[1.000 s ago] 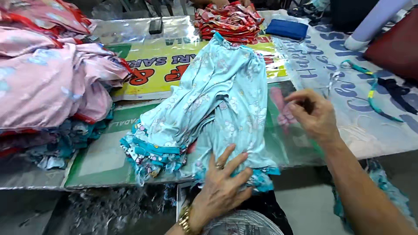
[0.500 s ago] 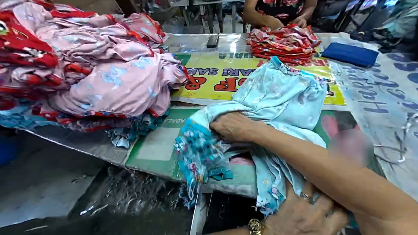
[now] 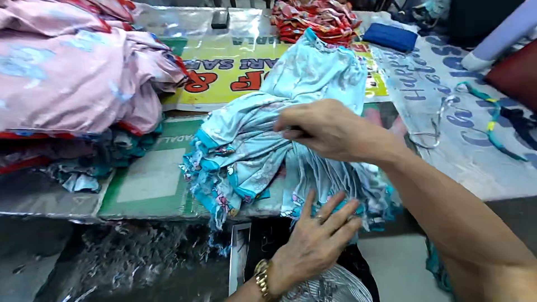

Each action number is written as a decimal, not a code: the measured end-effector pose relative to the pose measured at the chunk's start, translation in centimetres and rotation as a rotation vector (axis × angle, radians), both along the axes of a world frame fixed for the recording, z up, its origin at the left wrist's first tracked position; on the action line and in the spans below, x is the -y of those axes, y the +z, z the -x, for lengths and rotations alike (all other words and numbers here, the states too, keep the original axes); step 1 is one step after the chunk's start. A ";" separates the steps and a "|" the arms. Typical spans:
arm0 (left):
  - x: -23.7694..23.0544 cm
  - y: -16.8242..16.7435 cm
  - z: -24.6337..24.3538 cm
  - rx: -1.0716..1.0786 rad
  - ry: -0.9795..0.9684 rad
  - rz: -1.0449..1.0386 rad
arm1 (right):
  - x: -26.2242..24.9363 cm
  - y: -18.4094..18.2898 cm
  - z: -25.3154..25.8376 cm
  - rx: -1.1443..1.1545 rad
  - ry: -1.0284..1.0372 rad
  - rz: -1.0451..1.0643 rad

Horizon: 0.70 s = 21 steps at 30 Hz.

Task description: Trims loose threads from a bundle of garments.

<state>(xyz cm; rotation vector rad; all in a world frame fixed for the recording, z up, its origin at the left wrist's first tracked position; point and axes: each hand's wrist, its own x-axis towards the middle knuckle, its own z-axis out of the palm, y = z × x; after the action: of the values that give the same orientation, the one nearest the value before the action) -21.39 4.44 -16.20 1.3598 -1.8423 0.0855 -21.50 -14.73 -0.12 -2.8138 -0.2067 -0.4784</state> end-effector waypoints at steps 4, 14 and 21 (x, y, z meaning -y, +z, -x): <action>-1.9 -0.1 -2.1 -0.156 -0.003 0.113 | 1.6 -3.8 11.6 0.188 -0.205 -0.256; 4.5 4.5 -1.2 -0.217 0.090 0.050 | -1.5 -13.5 21.4 0.303 -0.578 -0.718; 7.2 5.7 1.2 0.109 0.227 -0.134 | -1.5 -11.6 20.1 0.416 -0.521 -0.784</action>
<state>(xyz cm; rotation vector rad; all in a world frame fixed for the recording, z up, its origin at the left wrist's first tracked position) -22.61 -2.74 -10.53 1.6853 -1.8022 0.1588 -41.63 -13.18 -11.67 -1.9451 0.5350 -0.9964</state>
